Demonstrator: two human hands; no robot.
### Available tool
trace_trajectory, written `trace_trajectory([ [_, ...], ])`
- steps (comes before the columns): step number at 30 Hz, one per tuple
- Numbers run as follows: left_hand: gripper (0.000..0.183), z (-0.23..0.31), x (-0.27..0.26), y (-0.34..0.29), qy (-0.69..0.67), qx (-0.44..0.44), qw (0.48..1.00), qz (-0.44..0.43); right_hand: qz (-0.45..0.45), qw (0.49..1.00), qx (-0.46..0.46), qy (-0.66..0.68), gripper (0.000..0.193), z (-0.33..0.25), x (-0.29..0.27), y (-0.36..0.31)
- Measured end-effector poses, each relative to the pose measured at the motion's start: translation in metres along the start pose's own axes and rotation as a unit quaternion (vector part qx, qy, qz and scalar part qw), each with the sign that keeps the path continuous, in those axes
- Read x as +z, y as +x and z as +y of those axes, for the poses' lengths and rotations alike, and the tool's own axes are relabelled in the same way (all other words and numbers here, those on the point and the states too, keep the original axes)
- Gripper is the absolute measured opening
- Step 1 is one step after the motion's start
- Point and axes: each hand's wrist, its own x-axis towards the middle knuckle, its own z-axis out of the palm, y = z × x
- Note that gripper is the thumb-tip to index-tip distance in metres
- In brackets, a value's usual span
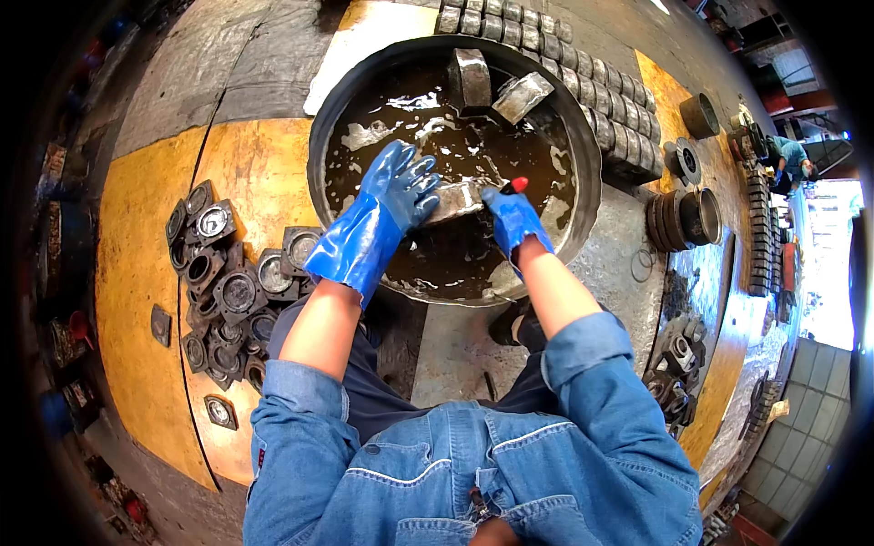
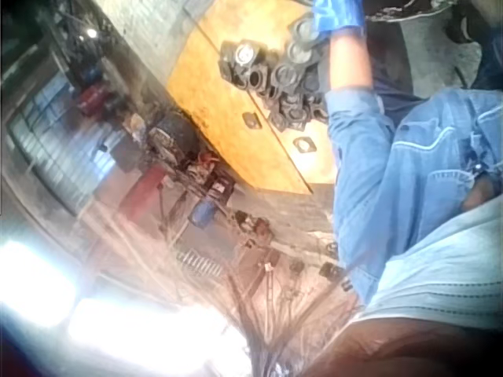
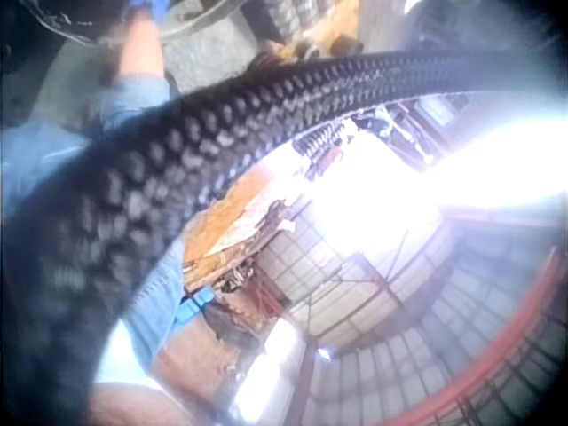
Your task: The person cleans various metal mechanical parts by scrubbing them with a brush inside a bucket of dark cleaning liquid and then wiping them with a cloth.
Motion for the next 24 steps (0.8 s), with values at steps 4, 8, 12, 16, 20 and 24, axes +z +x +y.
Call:
trace_trajectory([
  [4, 0.061, -0.002, 0.011, 0.003, -0.053, 0.018, 0.998, 0.021, -0.025, 0.988, -0.114, 0.101, 0.057, -0.076, -0.042, -0.070],
  [8, 0.057, -0.008, 0.007, 0.018, -0.072, 0.036, 0.996, 0.036, -0.127, 0.945, -0.259, 0.153, 0.057, -0.085, -0.038, -0.067],
  [12, 0.053, -0.010, 0.001, 0.023, -0.034, 0.013, 0.999, -0.007, -0.182, 0.951, -0.227, 0.101, 0.059, -0.080, -0.026, -0.043],
  [16, 0.059, -0.020, 0.019, -0.006, -0.001, -0.028, 0.994, -0.104, -0.162, 0.967, -0.162, 0.109, 0.060, -0.081, -0.035, -0.022],
  [20, 0.055, -0.054, 0.012, -0.009, 0.061, -0.133, 0.988, -0.046, -0.151, 0.970, -0.141, 0.131, 0.062, -0.077, -0.031, -0.022],
  [24, 0.054, -0.094, 0.007, -0.014, 0.056, -0.251, 0.966, 0.018, -0.153, 0.973, -0.117, 0.127, 0.064, -0.078, -0.008, -0.008],
])
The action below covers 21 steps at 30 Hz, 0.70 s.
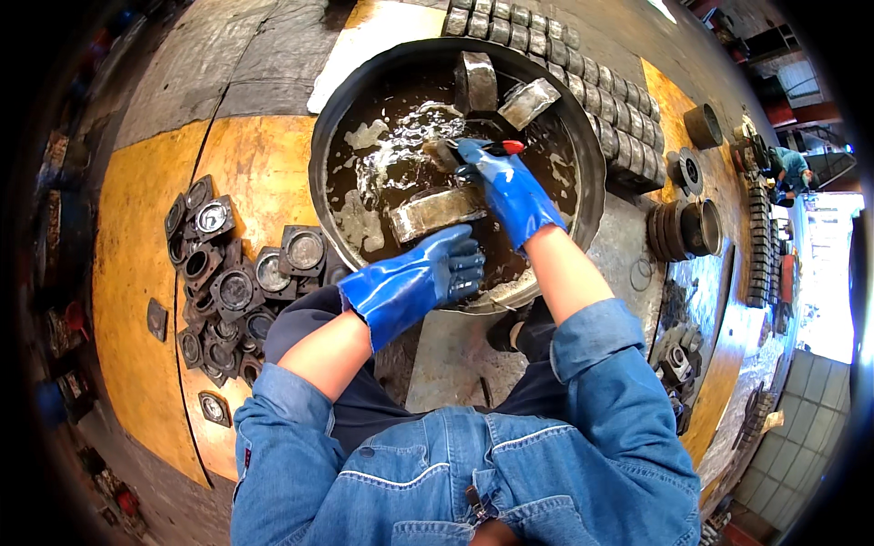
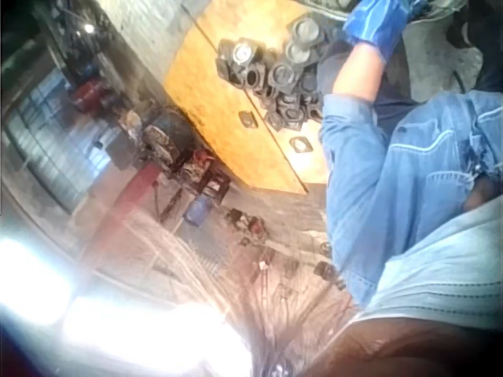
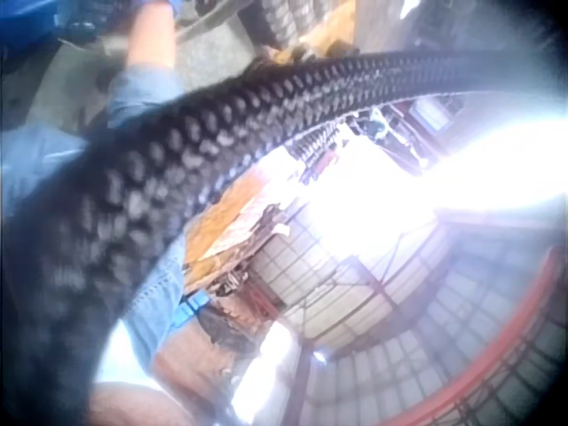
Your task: The person cleans various metal mechanical parts by scrubbing them with a brush inside a bucket of dark cleaning liquid and then wiping them with a cloth.
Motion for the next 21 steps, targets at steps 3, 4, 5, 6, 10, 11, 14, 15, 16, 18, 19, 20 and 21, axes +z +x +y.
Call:
trace_trajectory([
  [3, 0.055, -0.012, -0.031, 0.013, -0.045, 0.066, 0.997, -0.019, -0.002, 1.000, 0.022, -0.002, 0.061, 0.010, 0.015, 0.011],
  [4, 0.056, -0.007, -0.038, 0.015, -0.045, 0.097, 0.994, -0.032, 0.003, 1.000, 0.030, -0.001, 0.058, 0.014, 0.015, 0.013],
  [5, 0.056, -0.004, -0.043, 0.019, -0.045, 0.127, 0.990, -0.044, 0.009, 0.999, 0.037, 0.001, 0.055, 0.018, 0.014, 0.014],
  [6, 0.050, 0.000, -0.034, 0.006, -0.064, 0.141, 0.986, -0.061, 0.017, 0.999, 0.046, 0.001, 0.052, 0.023, 0.012, 0.013],
  [10, 0.038, -0.004, -0.020, -0.026, 0.079, 0.290, 0.951, -0.076, 0.060, 0.996, 0.070, 0.011, 0.041, 0.038, 0.002, -0.004],
  [11, 0.037, -0.003, -0.025, -0.027, 0.181, 0.358, 0.915, -0.036, 0.073, 0.995, 0.068, 0.019, 0.039, 0.042, 0.005, -0.026],
  [14, 0.034, 0.015, -0.016, -0.026, 0.123, 0.290, 0.949, 0.016, 0.099, 0.989, 0.072, 0.081, 0.034, 0.046, 0.010, -0.071],
  [15, 0.032, 0.015, -0.034, -0.008, 0.169, 0.332, 0.927, 0.038, 0.095, 0.984, 0.080, 0.124, 0.032, 0.042, 0.017, -0.082],
  [16, 0.031, 0.014, -0.050, 0.012, 0.214, 0.371, 0.901, 0.064, 0.088, 0.984, 0.079, 0.136, 0.030, 0.041, 0.015, -0.086],
  [18, 0.029, 0.018, -0.044, 0.016, 0.215, 0.392, 0.893, 0.054, 0.065, 0.988, 0.053, 0.129, 0.028, 0.042, -0.002, -0.084],
  [19, 0.029, 0.021, -0.036, 0.014, 0.176, 0.365, 0.914, 0.024, 0.046, 0.992, 0.029, 0.110, 0.028, 0.044, -0.015, -0.074],
  [20, 0.028, 0.023, -0.029, 0.010, 0.136, 0.336, 0.932, -0.005, 0.048, 0.990, 0.001, 0.129, 0.030, 0.046, -0.020, -0.060],
  [21, 0.027, 0.024, -0.024, 0.004, 0.180, 0.329, 0.927, -0.008, 0.052, 0.987, -0.026, 0.148, 0.033, 0.049, -0.027, -0.047],
])
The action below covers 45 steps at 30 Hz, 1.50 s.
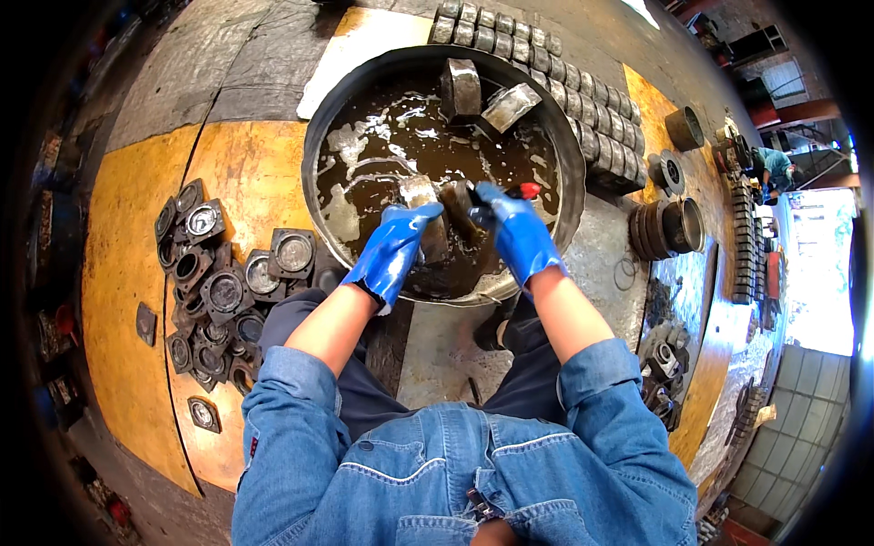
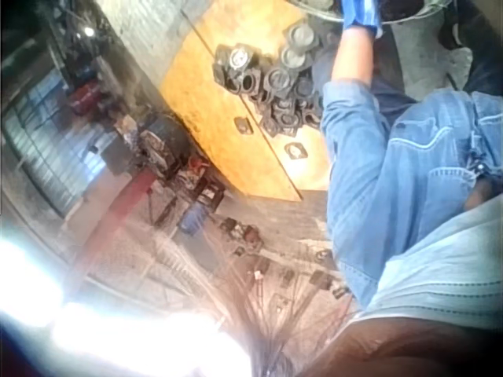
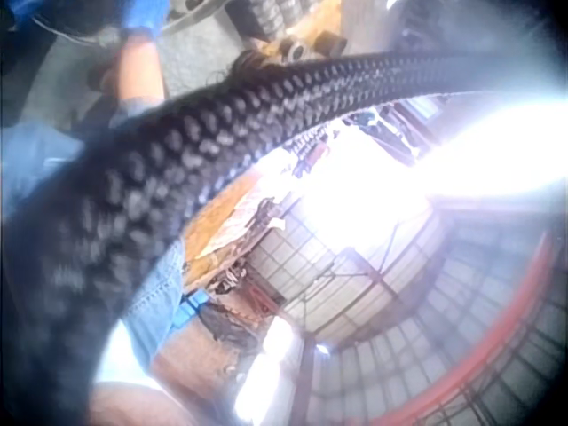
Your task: The person cleans various metal mechanical parts by scrubbing them with a brush inside a bucket of dark cleaning liquid and then wiping them with a cloth.
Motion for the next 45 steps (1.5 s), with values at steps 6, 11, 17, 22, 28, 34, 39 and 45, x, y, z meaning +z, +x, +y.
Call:
trace_trajectory([
  [6, 0.028, 0.015, 0.002, -0.003, 0.234, -0.058, 0.969, -0.054, -0.022, 0.996, 0.079, -0.027, 0.033, -0.036, 0.000, 0.050],
  [11, 0.056, 0.025, 0.022, -0.001, 0.383, -0.097, 0.919, 0.015, -0.053, 0.989, 0.116, -0.077, 0.024, -0.021, -0.016, 0.062],
  [17, 0.063, 0.036, 0.035, -0.006, 0.526, -0.133, 0.839, 0.044, -0.089, 0.986, 0.101, -0.094, 0.040, 0.029, -0.027, 0.083],
  [22, 0.084, 0.053, 0.047, -0.019, 0.585, -0.162, 0.792, 0.067, -0.049, 0.892, 0.117, -0.435, 0.062, 0.017, -0.001, 0.060],
  [28, 0.085, 0.057, 0.053, -0.023, 0.585, -0.170, 0.791, 0.057, -0.044, 0.903, 0.109, -0.413, 0.048, 0.004, 0.002, 0.054],
  [34, 0.073, 0.035, 0.044, -0.017, 0.514, -0.130, 0.845, 0.072, -0.136, 0.985, 0.055, -0.087, 0.032, -0.041, -0.014, 0.048],
  [39, 0.066, 0.015, 0.034, -0.012, 0.430, -0.077, 0.897, 0.065, -0.139, 0.989, -0.002, -0.043, 0.028, -0.021, -0.029, 0.042],
  [45, 0.058, 0.020, 0.042, -0.014, 0.426, -0.087, 0.894, 0.110, -0.051, 0.921, 0.090, -0.377, 0.049, -0.022, -0.003, 0.030],
])
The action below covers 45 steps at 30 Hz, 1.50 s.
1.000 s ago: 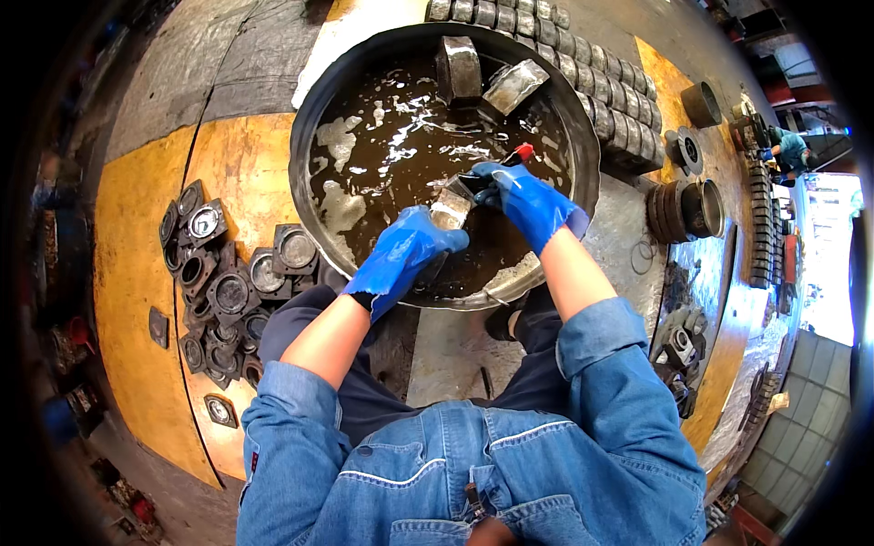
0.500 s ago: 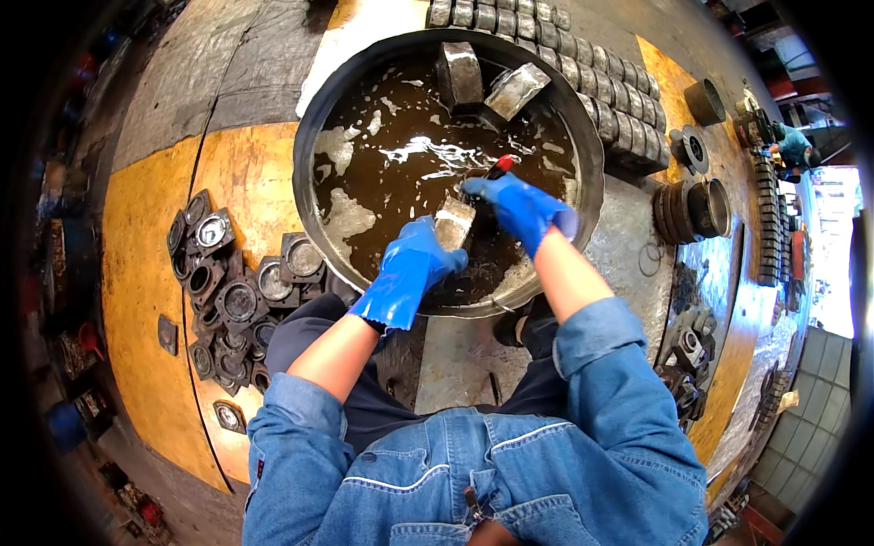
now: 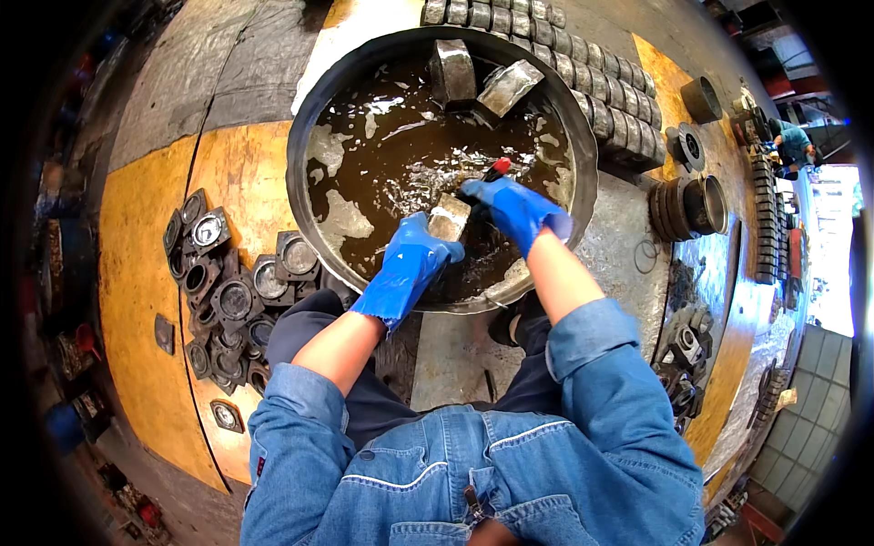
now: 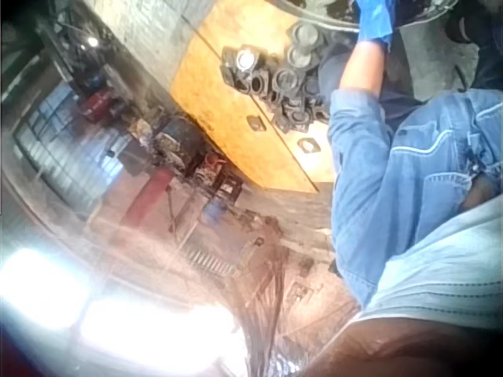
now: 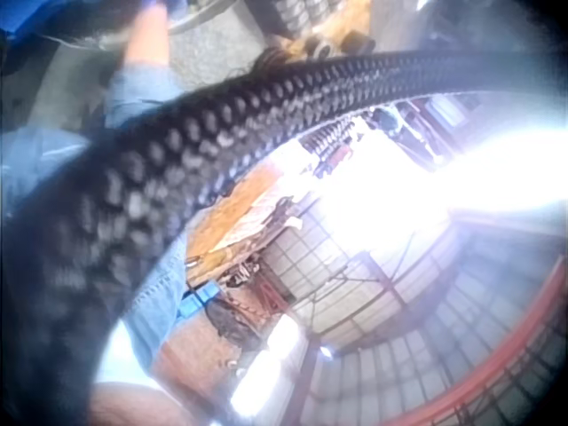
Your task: The person cleans various metal mechanical parts by scrubbing them with a brush inside a bucket of dark cleaning liquid and then wiping them with a cloth.
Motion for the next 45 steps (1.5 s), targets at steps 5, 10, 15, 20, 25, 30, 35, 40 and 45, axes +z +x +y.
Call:
trace_trajectory([
  [5, 0.055, -0.023, 0.026, 0.036, -0.090, 0.044, 0.995, 0.006, 0.064, 0.997, 0.022, 0.030, 0.053, 0.066, 0.022, 0.053],
  [10, 0.026, 0.002, 0.016, 0.022, -0.401, 0.064, 0.913, -0.038, 0.095, 0.993, 0.026, 0.063, 0.049, 0.039, -0.013, 0.009],
  [15, 0.021, -0.029, -0.021, 0.011, -0.409, 0.133, 0.900, -0.076, -0.020, 0.941, -0.116, 0.318, 0.034, -0.001, -0.015, -0.001],
  [20, 0.030, -0.020, -0.036, 0.010, -0.417, 0.069, 0.906, -0.010, -0.110, 0.958, -0.217, 0.152, 0.019, -0.037, 0.022, 0.014],
  [25, 0.031, -0.034, -0.061, -0.002, -0.395, 0.073, 0.915, -0.020, -0.004, 0.989, -0.113, 0.096, 0.030, -0.030, 0.020, 0.017],
  [30, 0.032, -0.035, -0.067, -0.011, -0.375, 0.072, 0.924, 0.010, 0.029, 0.984, -0.139, 0.108, 0.029, -0.040, 0.020, 0.015],
  [35, 0.033, -0.045, -0.063, -0.003, -0.418, 0.092, 0.904, -0.014, -0.085, 0.967, -0.230, 0.075, 0.021, -0.059, 0.051, 0.025],
  [40, 0.033, -0.053, -0.066, 0.003, -0.378, 0.093, 0.921, 0.005, 0.005, 0.989, -0.101, 0.107, 0.029, -0.017, 0.041, 0.043],
  [45, 0.031, -0.067, -0.053, 0.022, -0.356, 0.198, 0.913, 0.030, 0.132, 0.989, -0.034, 0.056, 0.027, 0.027, 0.026, 0.042],
])
